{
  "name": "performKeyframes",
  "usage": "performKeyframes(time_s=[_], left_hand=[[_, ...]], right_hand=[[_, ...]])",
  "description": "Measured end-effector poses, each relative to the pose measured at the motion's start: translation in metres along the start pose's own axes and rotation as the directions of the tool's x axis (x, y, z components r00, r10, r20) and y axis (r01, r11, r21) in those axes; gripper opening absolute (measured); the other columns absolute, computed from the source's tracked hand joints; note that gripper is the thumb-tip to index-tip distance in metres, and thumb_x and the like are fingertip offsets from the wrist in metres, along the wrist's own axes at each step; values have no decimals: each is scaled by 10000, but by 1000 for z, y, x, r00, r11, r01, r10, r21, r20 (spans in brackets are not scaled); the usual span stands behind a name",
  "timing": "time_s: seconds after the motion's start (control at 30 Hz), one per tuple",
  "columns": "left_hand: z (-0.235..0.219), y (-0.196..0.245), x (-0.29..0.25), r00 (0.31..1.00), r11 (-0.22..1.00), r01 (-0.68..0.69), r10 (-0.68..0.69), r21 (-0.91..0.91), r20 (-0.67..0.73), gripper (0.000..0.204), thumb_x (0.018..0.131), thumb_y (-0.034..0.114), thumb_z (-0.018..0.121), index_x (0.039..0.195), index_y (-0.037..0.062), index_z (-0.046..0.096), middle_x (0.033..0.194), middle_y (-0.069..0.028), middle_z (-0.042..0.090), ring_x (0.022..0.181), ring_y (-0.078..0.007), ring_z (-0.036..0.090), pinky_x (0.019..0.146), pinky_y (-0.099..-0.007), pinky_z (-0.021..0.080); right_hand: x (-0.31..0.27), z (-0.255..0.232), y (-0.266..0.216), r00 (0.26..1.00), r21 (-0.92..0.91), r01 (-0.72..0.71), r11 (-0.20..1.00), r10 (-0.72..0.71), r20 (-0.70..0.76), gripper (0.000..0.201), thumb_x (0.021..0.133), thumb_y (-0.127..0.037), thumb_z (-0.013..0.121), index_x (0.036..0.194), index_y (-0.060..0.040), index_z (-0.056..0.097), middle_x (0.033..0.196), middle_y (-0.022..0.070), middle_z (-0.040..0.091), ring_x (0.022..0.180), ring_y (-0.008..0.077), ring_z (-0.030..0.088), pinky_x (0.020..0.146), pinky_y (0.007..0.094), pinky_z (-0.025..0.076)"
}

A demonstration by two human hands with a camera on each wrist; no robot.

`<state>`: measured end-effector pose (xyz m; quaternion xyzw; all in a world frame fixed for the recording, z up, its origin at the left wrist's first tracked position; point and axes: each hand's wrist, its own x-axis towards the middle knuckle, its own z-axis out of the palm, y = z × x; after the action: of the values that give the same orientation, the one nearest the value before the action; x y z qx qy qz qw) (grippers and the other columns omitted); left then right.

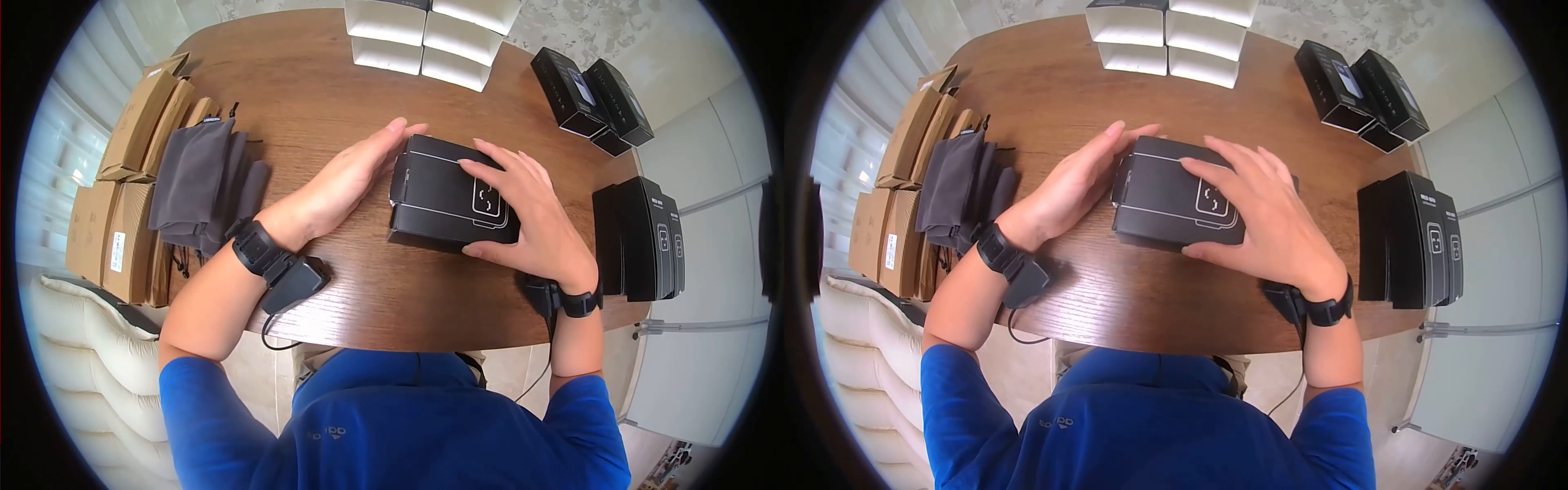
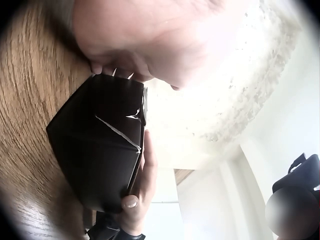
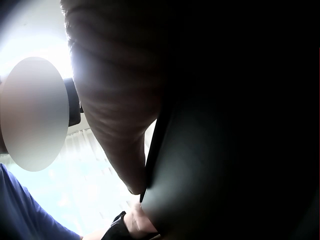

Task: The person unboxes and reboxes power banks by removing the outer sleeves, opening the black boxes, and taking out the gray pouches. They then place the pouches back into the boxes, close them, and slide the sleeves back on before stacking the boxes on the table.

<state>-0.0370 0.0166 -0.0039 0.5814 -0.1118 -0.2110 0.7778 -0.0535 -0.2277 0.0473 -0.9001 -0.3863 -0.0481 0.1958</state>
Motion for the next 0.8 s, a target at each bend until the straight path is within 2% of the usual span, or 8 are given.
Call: performKeyframes(time_s=[0.17,0.27,0.4,0.47,0.67,0.8], left_hand=[[3,3,-3,999,997,-14,11,-82,-35,540,1026,377,328,1382,-20,406,1365,-107,480,1262,-178,429,1076,-309,300],[-2,2,-3,998,994,-57,59,-92,26,520,1020,331,369,1384,-38,393,1401,-119,450,1305,-180,402,1109,-301,277],[-6,-1,1,998,988,-55,59,-145,25,498,1011,309,397,1362,-43,423,1382,-115,472,1286,-177,421,1104,-303,286],[-2,5,-1,999,986,-9,14,-165,30,481,1007,303,414,1348,-36,447,1360,-111,496,1268,-173,435,1096,-302,291],[-7,1,3,992,996,-67,73,-63,102,492,1006,329,426,1351,-21,454,1352,-105,507,1255,-170,442,1077,-293,302],[-7,-5,4,994,995,-91,93,-34,51,495,1002,324,440,1353,-26,451,1348,-102,512,1244,-172,449,1069,-289,308]], right_hand=[[0,-2,4,998,149,-20,989,30,-62,754,622,-267,809,1312,-141,531,1367,151,456,1219,360,437,1055,438,315],[0,-3,4,998,109,2,994,4,-55,723,622,-258,807,1290,-138,559,1368,148,457,1219,356,439,1048,432,326],[0,-1,4,998,108,12,994,-4,-69,697,621,-252,806,1271,-137,582,1368,150,459,1217,353,444,1044,430,334],[0,-2,3,998,87,14,996,-8,-61,697,621,-249,805,1272,-139,585,1367,150,462,1216,353,445,1044,431,335],[0,-2,4,997,112,-3,994,12,-76,694,619,-253,807,1269,-142,588,1369,148,462,1217,350,446,1047,431,333],[1,-2,4,996,139,-17,990,29,-81,679,621,-252,806,1258,-144,596,1373,144,461,1218,348,446,1048,431,332]])
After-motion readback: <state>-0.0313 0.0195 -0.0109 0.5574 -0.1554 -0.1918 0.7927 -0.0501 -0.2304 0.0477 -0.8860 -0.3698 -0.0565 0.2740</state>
